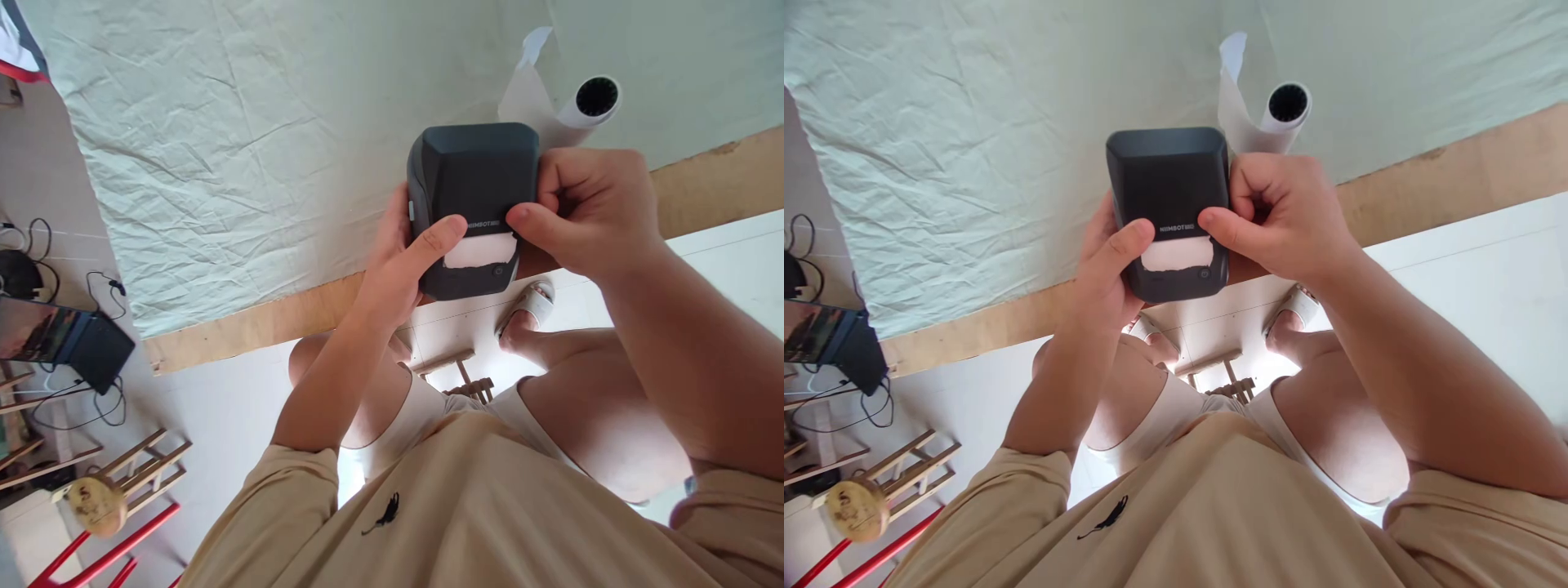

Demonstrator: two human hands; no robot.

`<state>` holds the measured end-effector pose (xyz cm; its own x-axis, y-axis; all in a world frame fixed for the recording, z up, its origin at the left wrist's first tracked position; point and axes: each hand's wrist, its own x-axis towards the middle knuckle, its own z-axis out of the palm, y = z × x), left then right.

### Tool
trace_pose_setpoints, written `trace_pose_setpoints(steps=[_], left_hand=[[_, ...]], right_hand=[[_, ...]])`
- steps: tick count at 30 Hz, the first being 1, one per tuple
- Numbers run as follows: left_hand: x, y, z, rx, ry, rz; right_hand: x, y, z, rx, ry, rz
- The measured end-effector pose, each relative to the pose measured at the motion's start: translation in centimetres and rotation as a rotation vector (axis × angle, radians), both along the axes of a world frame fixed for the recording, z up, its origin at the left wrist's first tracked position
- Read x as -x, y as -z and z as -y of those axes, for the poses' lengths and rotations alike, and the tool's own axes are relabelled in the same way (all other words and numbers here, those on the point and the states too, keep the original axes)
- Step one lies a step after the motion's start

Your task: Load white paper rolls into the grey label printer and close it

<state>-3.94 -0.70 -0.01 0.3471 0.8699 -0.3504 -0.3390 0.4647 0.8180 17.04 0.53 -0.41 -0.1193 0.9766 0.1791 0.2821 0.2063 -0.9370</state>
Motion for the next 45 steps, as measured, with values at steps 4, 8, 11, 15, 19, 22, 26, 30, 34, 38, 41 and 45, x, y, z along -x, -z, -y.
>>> trace_pose_setpoints(steps=[4, 8, 11, 15, 19, 22, 26, 30, 34, 38, 41, 45], left_hand=[[-0.1, 0.2, 0.0, -0.006, -0.018, 0.014], [-0.1, 0.5, -0.2, -0.031, -0.019, 0.027], [0.0, 0.8, -0.2, -0.054, -0.014, 0.022], [0.2, 1.0, -0.1, -0.083, -0.007, 0.035], [0.0, 1.4, -0.5, -0.069, -0.056, 0.145], [-0.2, 1.6, -0.8, -0.004, -0.142, 0.121], [-0.3, 1.5, -0.9, -0.031, -0.177, 0.101], [-0.3, 1.0, -1.0, -0.079, -0.191, 0.112], [-0.4, 0.9, -0.9, -0.075, -0.215, 0.108], [-0.2, 1.4, -0.8, -0.062, -0.197, 0.075], [0.1, 1.8, -0.6, -0.057, -0.197, 0.042], [0.0, 1.4, -0.5, -0.043, -0.185, 0.020]], right_hand=[[-0.2, 0.2, 0.1, 0.020, -0.024, 0.025], [-0.5, 0.6, 0.0, -0.013, -0.041, 0.030], [-0.7, 1.0, -0.2, -0.037, -0.040, 0.042], [-1.0, 1.7, -0.4, -0.056, -0.082, 0.026], [-1.0, 1.8, -0.2, -0.054, -0.083, 0.009], [-0.8, 1.2, 0.1, -0.044, -0.066, 0.023], [-0.7, 0.6, 0.2, 0.019, -0.067, 0.049], [-0.9, 1.4, -0.1, 0.036, -0.119, -0.012], [-0.6, 1.6, 0.1, -0.037, -0.065, -0.027], [0.7, -0.2, 0.4, -0.200, 0.115, -0.136], [1.7, -1.5, 0.0, -0.289, 0.234, -0.145], [2.1, -2.3, -0.5, -0.336, 0.231, 0.239]])
